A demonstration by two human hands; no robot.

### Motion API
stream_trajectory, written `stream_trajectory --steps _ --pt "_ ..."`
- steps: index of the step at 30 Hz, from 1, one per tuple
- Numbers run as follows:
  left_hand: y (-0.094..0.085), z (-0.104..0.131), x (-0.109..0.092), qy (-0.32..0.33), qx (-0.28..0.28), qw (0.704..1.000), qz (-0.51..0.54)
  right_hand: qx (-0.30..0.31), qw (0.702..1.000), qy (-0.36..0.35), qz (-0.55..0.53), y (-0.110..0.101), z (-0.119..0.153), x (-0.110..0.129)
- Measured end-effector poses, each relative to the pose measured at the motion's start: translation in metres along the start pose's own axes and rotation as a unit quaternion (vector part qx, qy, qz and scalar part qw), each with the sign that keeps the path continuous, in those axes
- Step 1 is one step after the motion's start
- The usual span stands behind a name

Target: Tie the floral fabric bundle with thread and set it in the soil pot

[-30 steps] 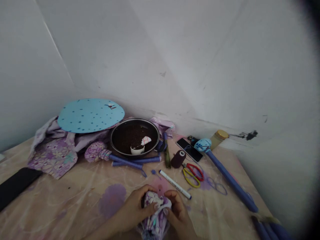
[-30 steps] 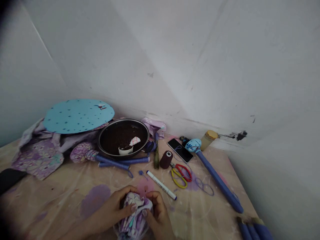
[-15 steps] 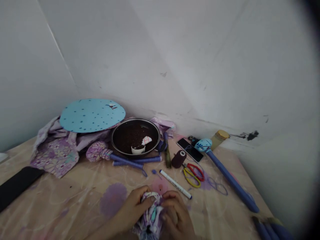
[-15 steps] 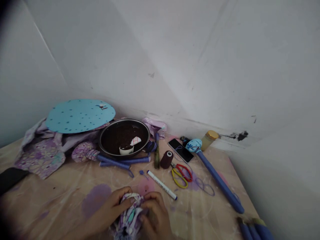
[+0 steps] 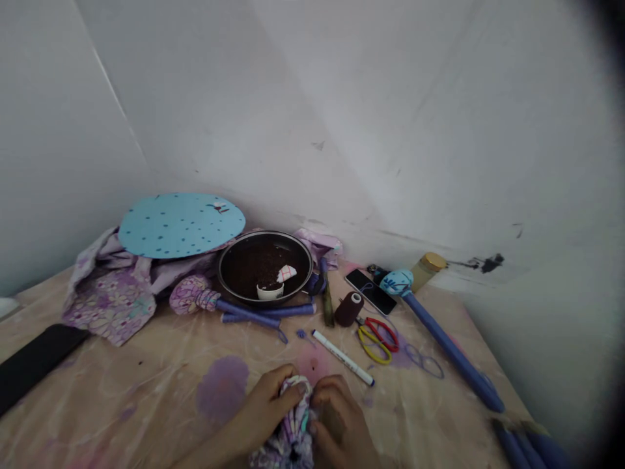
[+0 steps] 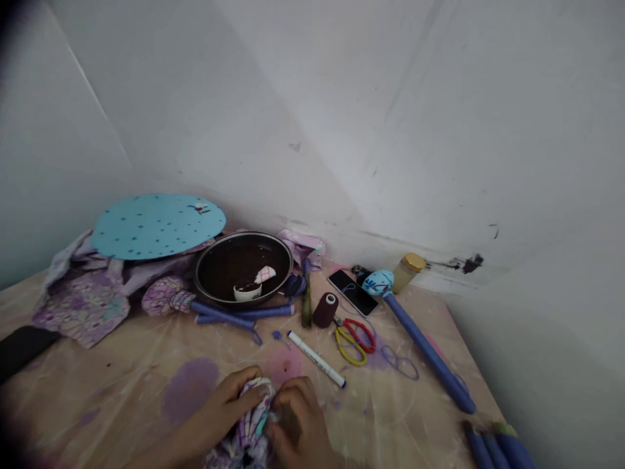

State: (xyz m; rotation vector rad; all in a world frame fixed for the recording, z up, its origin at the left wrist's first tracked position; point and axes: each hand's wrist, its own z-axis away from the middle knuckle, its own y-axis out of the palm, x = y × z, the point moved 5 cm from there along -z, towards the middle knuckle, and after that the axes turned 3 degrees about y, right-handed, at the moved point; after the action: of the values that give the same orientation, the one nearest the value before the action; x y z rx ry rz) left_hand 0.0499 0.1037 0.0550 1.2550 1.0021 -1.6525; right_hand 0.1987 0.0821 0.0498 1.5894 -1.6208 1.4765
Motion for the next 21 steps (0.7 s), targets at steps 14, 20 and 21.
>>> stream_trajectory --steps 14,20,21 --pt "0.003 -0.003 0.014 -0.009 -0.015 0.998 0.068 -0.033 0.980 0.098 -0.171 0.005 0.004 -0.015" --pt "0.001 -0.006 0.029 -0.035 -0.042 0.991 0.119 -0.016 0.923 0.206 -0.324 0.013 0.012 -0.036" --pt "0.000 -0.007 0.031 -0.040 -0.041 0.990 0.130 -0.016 0.920 0.209 -0.332 0.014 0.013 -0.037"
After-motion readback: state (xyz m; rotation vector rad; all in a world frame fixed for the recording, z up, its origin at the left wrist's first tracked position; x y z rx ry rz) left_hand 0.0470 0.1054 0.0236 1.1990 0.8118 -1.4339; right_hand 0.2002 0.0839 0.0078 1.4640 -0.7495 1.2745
